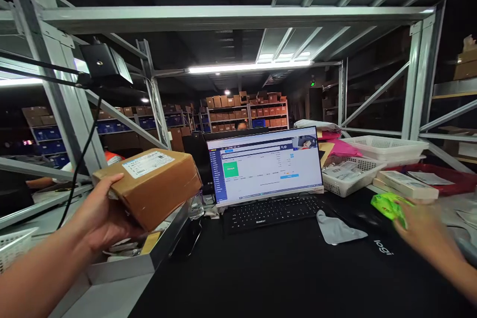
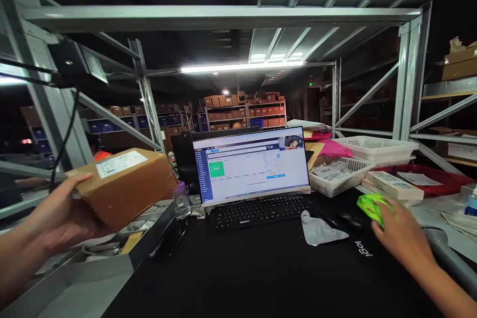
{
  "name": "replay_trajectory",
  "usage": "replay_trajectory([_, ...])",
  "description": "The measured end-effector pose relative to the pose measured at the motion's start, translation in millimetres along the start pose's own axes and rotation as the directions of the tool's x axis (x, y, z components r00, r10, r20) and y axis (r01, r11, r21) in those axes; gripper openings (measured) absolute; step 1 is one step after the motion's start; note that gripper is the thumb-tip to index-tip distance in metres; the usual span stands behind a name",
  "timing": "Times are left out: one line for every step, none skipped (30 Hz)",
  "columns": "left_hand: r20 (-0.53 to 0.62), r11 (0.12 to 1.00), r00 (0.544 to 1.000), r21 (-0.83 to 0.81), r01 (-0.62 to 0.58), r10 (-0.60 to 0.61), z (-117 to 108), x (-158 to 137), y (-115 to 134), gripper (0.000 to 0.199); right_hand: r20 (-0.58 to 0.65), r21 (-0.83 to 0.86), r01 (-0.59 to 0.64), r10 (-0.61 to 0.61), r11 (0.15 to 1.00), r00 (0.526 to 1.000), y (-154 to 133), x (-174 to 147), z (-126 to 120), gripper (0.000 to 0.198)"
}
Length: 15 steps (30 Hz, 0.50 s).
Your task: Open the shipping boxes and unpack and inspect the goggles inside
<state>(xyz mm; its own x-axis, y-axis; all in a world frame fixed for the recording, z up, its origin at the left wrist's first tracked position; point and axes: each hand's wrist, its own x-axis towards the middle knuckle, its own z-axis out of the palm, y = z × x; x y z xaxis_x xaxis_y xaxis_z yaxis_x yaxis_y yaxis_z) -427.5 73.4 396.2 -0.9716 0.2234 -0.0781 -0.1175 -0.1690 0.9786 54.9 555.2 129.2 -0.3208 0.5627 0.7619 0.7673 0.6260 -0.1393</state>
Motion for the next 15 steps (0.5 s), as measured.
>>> replay_trajectory([0.027,0.996,0.997,-0.044,0.077,-0.076,2.1,-2.3,1.7,0.075,-0.010,-0.031,0.049,-0.049,0.998,0.999,-12.1,-1.5,13.1,0.035])
replay_trajectory([0.050,0.993,0.994,-0.070,0.098,-0.095,3.5,-4.9,3.3,0.072,-0.031,-0.040,0.092,-0.093,0.995,0.995,-22.9,-3.8,26.0,0.037])
replay_trajectory([0.061,0.995,0.996,-0.071,0.073,-0.069,4.2,-7.7,4.6,0.066,-0.048,-0.038,0.126,-0.128,0.991,0.991,-31.8,-7.2,38.4,0.038])
replay_trajectory([0.077,0.997,0.996,-0.062,0.044,-0.039,4.2,-10.4,5.9,0.062,-0.064,-0.026,0.154,-0.156,0.988,0.986,-38.2,-11.8,49.7,0.039])
replay_trajectory([0.097,0.998,0.995,-0.051,0.022,-0.017,3.7,-13.0,7.1,0.059,-0.072,-0.008,0.182,-0.182,0.983,0.981,-42.2,-17.2,59.6,0.038])
replay_trajectory([0.121,0.999,0.993,-0.043,0.012,-0.007,3.0,-15.2,8.3,0.058,-0.069,0.006,0.209,-0.208,0.978,0.976,-43.9,-23.2,67.8,0.038])
replay_trajectory([0.134,0.999,0.991,-0.037,0.016,-0.011,2.3,-17.1,9.6,0.057,-0.063,0.018,0.235,-0.234,0.972,0.970,-43.7,-29.3,74.1,0.037])
replay_trajectory([0.129,0.999,0.991,-0.035,0.032,-0.027,2.0,-18.7,11.0,0.056,-0.057,0.031,0.258,-0.256,0.966,0.965,-42.3,-35.0,78.7,0.036])
replay_trajectory([0.128,0.998,0.991,-0.036,0.048,-0.043,2.2,-20.1,12.4,0.055,-0.051,0.044,0.277,-0.275,0.960,0.960,-40.2,-40.0,81.7,0.035])
replay_trajectory([0.121,0.997,0.991,-0.042,0.058,-0.052,2.9,-21.4,13.9,0.054,-0.045,0.057,0.290,-0.288,0.955,0.957,-37.8,-44.0,83.4,0.034])
replay_trajectory([0.104,0.997,0.993,-0.050,0.066,-0.060,4.2,-22.6,15.2,0.052,-0.038,0.069,0.297,-0.295,0.952,0.955,-35.5,-46.9,84.2,0.033])
replay_trajectory([0.081,0.995,0.994,-0.059,0.076,-0.071,5.7,-23.7,16.3,0.051,-0.032,0.083,0.302,-0.300,0.950,0.953,-33.6,-48.7,84.4,0.031])
replay_trajectory([0.058,0.995,0.995,-0.061,0.083,-0.080,7.3,-24.5,17.3,0.050,-0.027,0.097,0.303,-0.301,0.948,0.953,-32.2,-49.7,84.4,0.030])
replay_trajectory([0.048,0.998,0.998,-0.042,0.039,-0.037,8.7,-24.9,18.2,0.049,-0.023,0.109,0.300,-0.299,0.948,0.954,-31.4,-49.9,84.4,0.030])
replay_trajectory([0.050,0.998,0.997,-0.007,-0.062,0.062,9.8,-24.5,19.1,0.047,-0.024,0.119,0.295,-0.295,0.948,0.955,-31.0,-49.8,84.4,0.029])
